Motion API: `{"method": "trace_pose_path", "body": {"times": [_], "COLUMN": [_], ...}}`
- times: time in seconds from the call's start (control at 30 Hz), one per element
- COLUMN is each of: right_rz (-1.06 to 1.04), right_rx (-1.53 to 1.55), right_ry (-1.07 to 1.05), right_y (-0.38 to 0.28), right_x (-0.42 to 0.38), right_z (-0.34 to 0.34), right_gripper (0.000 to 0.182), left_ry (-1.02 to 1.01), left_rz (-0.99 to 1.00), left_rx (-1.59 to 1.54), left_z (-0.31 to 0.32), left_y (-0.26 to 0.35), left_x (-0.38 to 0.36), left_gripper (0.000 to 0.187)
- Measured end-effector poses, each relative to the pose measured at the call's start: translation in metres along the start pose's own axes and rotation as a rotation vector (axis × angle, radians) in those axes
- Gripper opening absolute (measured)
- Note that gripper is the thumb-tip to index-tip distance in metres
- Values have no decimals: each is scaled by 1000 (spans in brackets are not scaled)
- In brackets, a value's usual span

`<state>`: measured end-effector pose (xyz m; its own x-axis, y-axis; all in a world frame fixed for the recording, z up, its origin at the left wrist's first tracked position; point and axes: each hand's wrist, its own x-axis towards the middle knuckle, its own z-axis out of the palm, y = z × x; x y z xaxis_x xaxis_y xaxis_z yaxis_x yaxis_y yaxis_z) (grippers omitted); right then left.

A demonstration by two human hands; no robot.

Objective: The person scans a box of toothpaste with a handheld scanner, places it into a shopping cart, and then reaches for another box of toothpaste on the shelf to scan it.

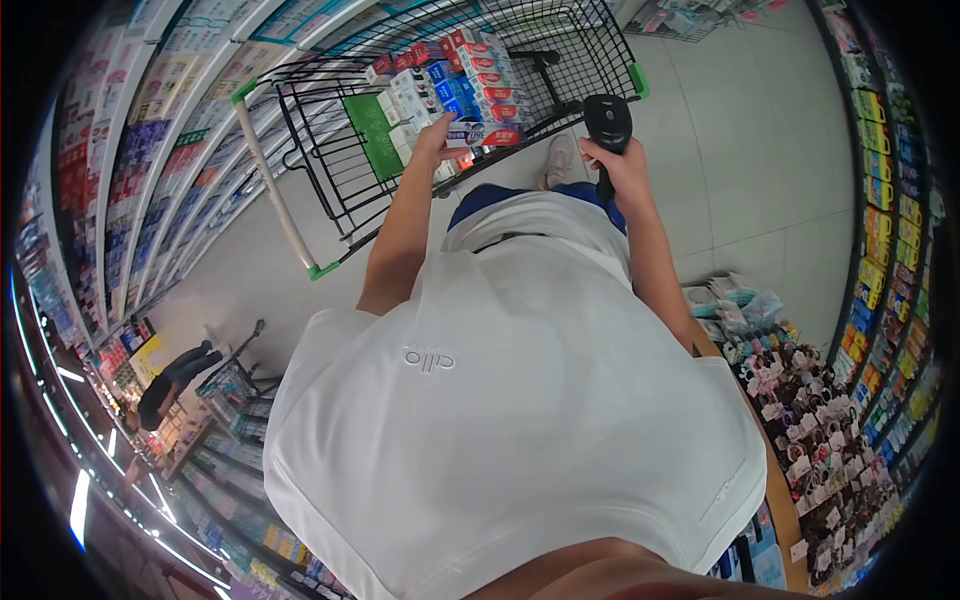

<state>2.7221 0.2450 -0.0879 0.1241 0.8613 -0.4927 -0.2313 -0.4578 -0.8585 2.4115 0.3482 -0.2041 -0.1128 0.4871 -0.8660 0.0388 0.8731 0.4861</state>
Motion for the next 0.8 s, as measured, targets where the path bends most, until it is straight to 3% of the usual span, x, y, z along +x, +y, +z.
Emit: {"method": "trace_pose_path", "body": {"times": [0.4,0.5,0.57,0.6,0.67,0.7,0.77,0.8], "right_rz": [60,87,92,97,106,108,104,100], "right_rx": [-34,-65,-72,-73,-89,-99,-102,-100], "right_ry": [-38,13,21,29,21,14,16,18], "right_y": [4,3,2,1,5,6,4,3], "right_x": [-2,-4,-6,-6,-5,-4,-3,-3], "right_z": [2,1,1,0,-3,-5,-4,-3], "right_gripper": [20,21,21,20,21,21,22,23], "left_ry": [-132,-104,16,15,86,85,87,86], "left_rz": [-73,-93,-178,-181,41,39,87,83], "left_rx": [-258,-185,105,100,413,408,800,795], "left_z": [30,34,33,28,16,18,23,23], "left_y": [-52,-53,-48,-55,-81,-72,-38,-37], "left_x": [26,42,50,70,120,106,53,48], "left_gripper": [34,50,65,65,69,69,61,61]}}
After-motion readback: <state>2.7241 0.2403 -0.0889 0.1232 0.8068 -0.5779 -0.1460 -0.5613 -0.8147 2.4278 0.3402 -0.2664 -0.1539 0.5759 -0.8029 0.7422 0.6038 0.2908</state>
